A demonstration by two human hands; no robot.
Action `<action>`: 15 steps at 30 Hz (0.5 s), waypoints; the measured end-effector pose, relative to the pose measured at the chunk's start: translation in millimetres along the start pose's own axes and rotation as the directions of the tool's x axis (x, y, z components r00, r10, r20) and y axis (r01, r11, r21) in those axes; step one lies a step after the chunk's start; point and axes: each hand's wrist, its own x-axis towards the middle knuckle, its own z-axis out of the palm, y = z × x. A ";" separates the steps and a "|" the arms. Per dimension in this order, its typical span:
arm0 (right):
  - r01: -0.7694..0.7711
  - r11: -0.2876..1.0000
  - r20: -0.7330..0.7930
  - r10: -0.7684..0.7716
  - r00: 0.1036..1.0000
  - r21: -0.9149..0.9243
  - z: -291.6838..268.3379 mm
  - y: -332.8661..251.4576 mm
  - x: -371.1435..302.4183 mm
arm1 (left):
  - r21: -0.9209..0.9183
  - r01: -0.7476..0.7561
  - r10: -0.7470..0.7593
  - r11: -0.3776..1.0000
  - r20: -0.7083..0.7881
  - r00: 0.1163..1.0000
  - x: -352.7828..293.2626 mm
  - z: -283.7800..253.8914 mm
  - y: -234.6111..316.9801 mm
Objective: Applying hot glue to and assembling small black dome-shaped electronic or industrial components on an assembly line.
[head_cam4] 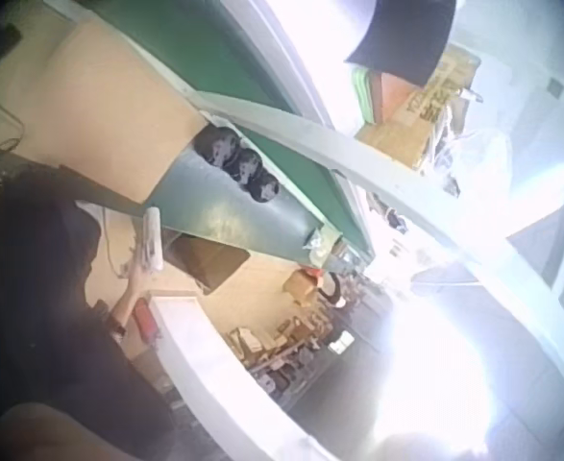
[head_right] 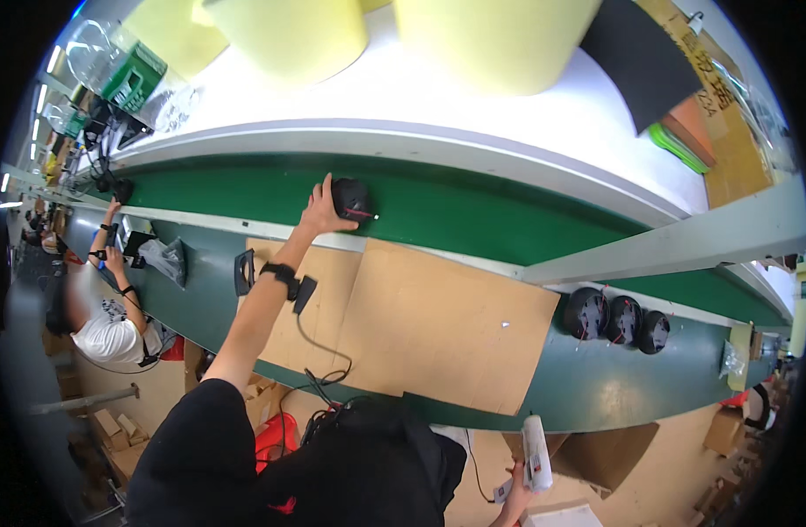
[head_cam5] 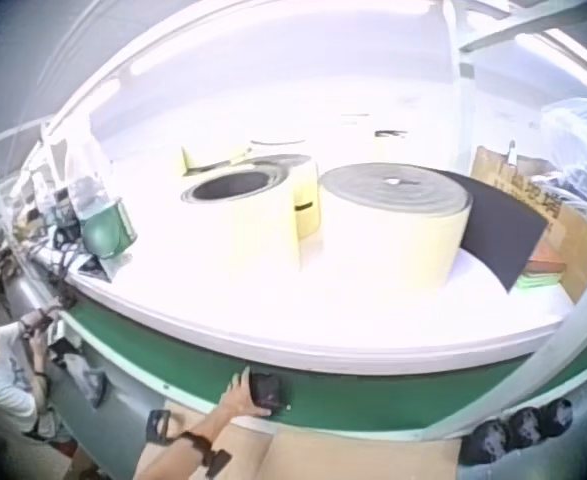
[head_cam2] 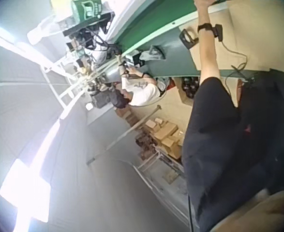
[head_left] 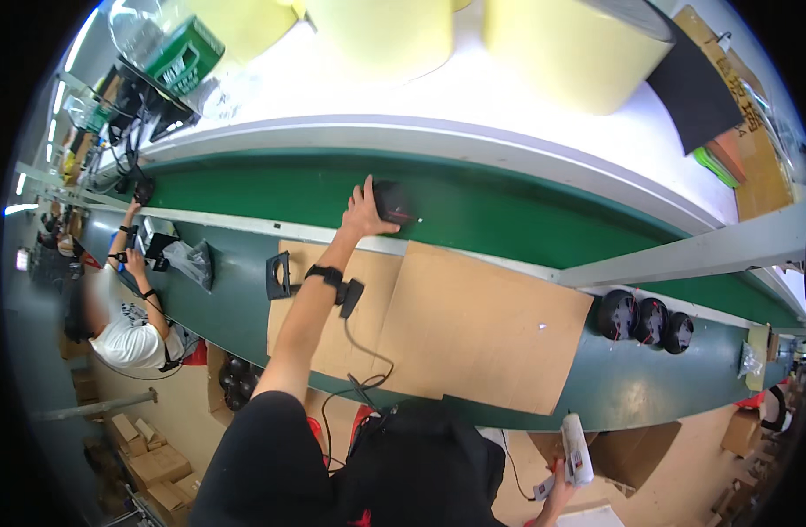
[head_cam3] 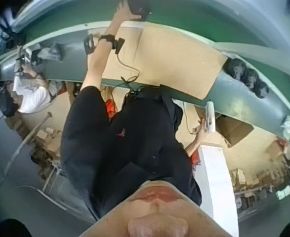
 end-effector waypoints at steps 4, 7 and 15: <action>-0.012 0.998 0.005 0.013 1.000 -0.067 36.2 -42.3 -8.3 | -0.117 -0.098 0.103 0.988 0.035 0.994 -8.6 2.5 12.3; 0.112 0.979 0.150 -0.087 0.985 -0.169 69.7 -80.1 -8.4 | -0.148 -0.376 0.387 0.915 0.052 0.920 -63.9 -0.2 18.6; 0.441 0.856 0.590 -0.215 0.778 -0.270 169.7 -165.1 9.4 | -0.254 -0.596 0.648 0.762 0.271 0.712 -190.4 7.0 14.9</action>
